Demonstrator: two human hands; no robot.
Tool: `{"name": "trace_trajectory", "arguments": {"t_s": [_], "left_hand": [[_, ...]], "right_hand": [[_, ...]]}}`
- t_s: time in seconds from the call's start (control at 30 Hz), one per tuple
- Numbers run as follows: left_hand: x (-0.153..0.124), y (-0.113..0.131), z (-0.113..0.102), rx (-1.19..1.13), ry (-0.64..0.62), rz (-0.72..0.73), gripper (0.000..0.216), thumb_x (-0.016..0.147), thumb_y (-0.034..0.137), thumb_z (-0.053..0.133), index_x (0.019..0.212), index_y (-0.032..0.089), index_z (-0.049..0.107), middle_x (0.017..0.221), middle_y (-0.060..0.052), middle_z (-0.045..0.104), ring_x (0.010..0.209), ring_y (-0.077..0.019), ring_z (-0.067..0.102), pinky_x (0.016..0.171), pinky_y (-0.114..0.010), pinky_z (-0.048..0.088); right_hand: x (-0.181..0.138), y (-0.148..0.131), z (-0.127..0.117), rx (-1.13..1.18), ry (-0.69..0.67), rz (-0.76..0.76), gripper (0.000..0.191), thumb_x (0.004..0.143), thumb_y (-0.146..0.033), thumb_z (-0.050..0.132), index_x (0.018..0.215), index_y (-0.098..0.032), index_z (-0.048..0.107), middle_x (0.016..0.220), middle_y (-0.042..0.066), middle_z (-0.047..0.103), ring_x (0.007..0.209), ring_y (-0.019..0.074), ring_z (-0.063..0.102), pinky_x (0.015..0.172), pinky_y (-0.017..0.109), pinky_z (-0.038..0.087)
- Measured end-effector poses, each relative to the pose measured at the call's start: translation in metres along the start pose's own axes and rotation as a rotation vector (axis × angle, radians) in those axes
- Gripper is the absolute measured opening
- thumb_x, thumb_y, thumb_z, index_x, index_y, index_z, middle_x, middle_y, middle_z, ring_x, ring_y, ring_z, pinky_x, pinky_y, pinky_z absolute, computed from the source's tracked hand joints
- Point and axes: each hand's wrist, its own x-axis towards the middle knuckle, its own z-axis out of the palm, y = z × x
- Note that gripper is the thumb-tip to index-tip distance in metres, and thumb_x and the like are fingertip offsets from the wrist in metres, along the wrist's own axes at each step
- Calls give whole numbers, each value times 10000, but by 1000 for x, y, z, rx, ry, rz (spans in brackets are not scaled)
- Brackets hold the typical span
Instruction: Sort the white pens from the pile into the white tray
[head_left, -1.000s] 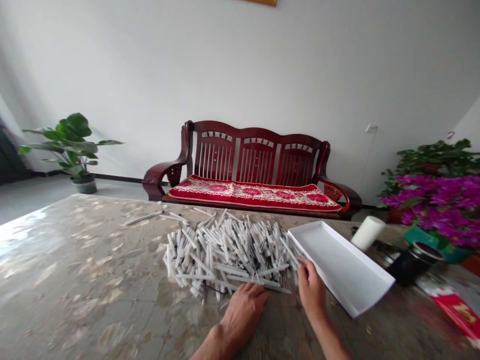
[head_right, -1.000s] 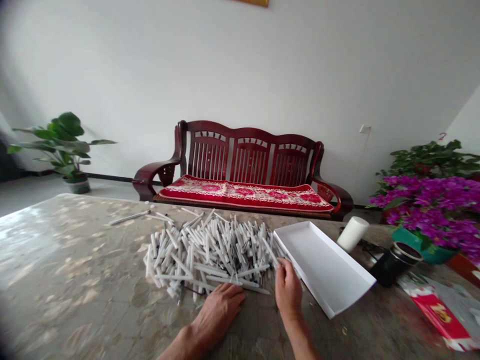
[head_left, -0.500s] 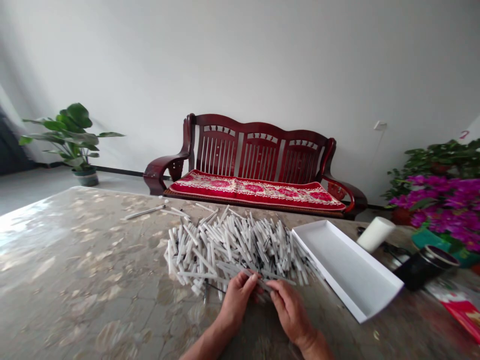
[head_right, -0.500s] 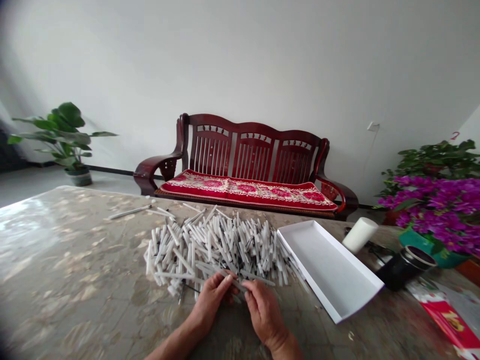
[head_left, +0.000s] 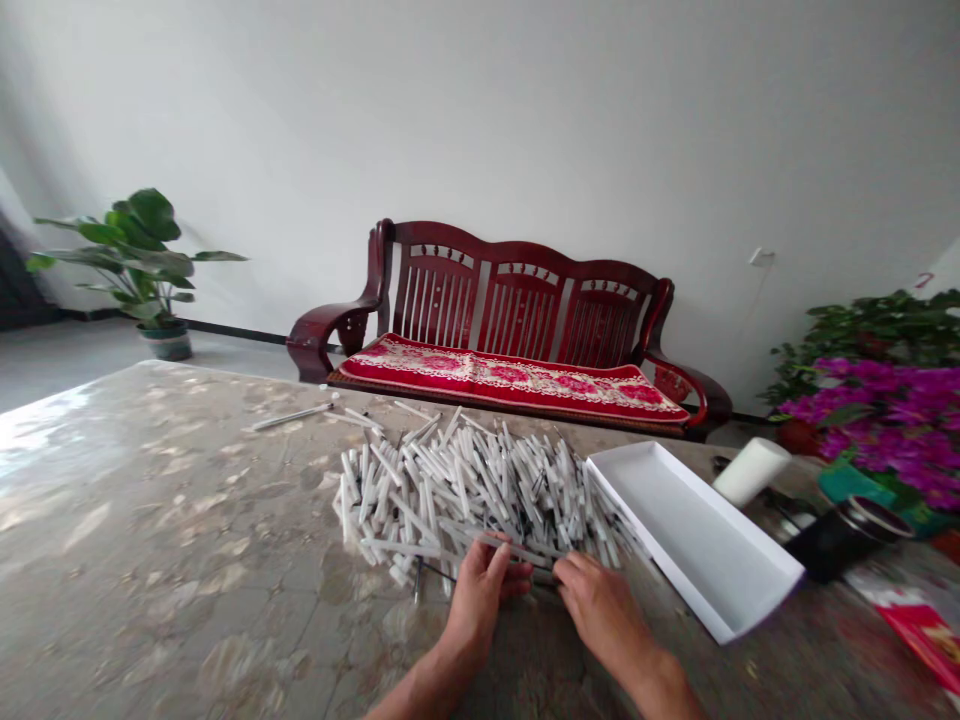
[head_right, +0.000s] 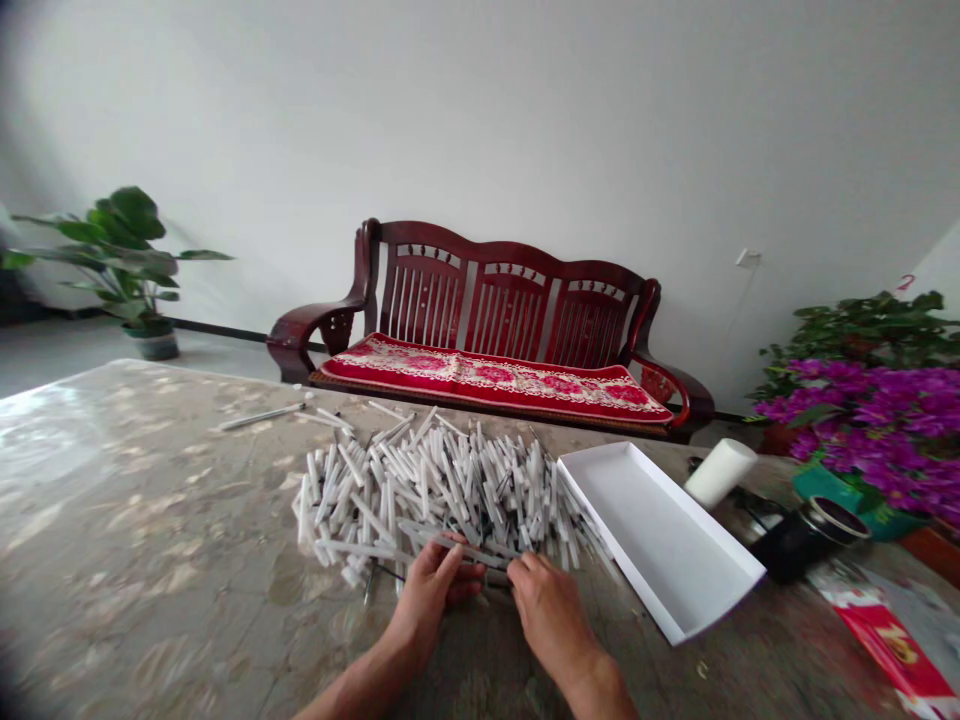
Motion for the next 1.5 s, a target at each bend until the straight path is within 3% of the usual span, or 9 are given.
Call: {"name": "trace_trajectory", "arguments": {"t_s": [0.27,0.4,0.53,0.63,0.77,0.83,0.93,1.27,1.5], "left_hand": [[6,1,1,-54,-5,-12,512,581,547,869,818,178,604,706,-8,700,651,-177,710,595,-267,571],[7,2,0,-99,-2,-30,471,616,509,875,816,182,601,711,-6,701,653,-172,715,592,-257,575],[7,4,0,-149,8,-35,418,657,453,876,816,179,603,691,2,680,668,-178,723,586,-254,583],[7,7,2,-185,30,-54,325,734,378,844,816,173,607,710,-13,689,680,-172,728,594,-244,588],[7,10,5,-213,34,-80,221,814,287,788,812,162,606,724,-30,694,671,-157,725,610,-238,598],[7,11,5,-219,34,-85,197,832,263,772,811,158,606,718,-30,690,659,-148,720,608,-233,601],[5,14,6,-237,44,-95,163,863,225,736,802,150,605,710,-35,687,652,-140,716,613,-227,606],[0,20,9,-290,87,-135,132,913,130,640,785,132,609,718,-47,687,641,-131,716,612,-211,610],[-2,18,8,-273,50,-119,121,905,138,657,791,133,615,729,-45,689,656,-135,719,608,-214,610]], "right_hand": [[21,-31,-16,-316,-266,-70,416,851,63,443,1065,-139,737,1041,130,744,979,266,707,756,306,503],[24,-33,-21,-330,-297,-112,389,792,40,529,1095,-112,721,1039,160,740,953,286,716,743,308,503],[19,-8,-23,-235,-155,-35,358,773,21,520,1027,-147,708,972,131,748,866,255,731,710,277,485],[15,16,-21,-10,48,94,349,789,-31,503,1045,-193,678,889,86,751,784,227,727,663,266,481],[12,24,-8,715,360,320,172,862,-311,562,983,-214,638,793,39,725,690,222,707,590,285,529],[11,17,2,1079,458,392,282,860,-473,601,957,-208,621,805,35,716,688,225,709,575,301,563],[9,5,14,1342,560,458,402,808,-560,677,972,-198,620,879,48,725,771,244,726,642,335,607],[7,-10,25,1466,693,508,394,796,-562,701,953,-208,627,912,62,725,796,255,723,701,392,618],[3,-8,20,1323,713,443,367,872,-567,598,944,-211,648,981,79,720,878,249,696,771,388,592]]}}
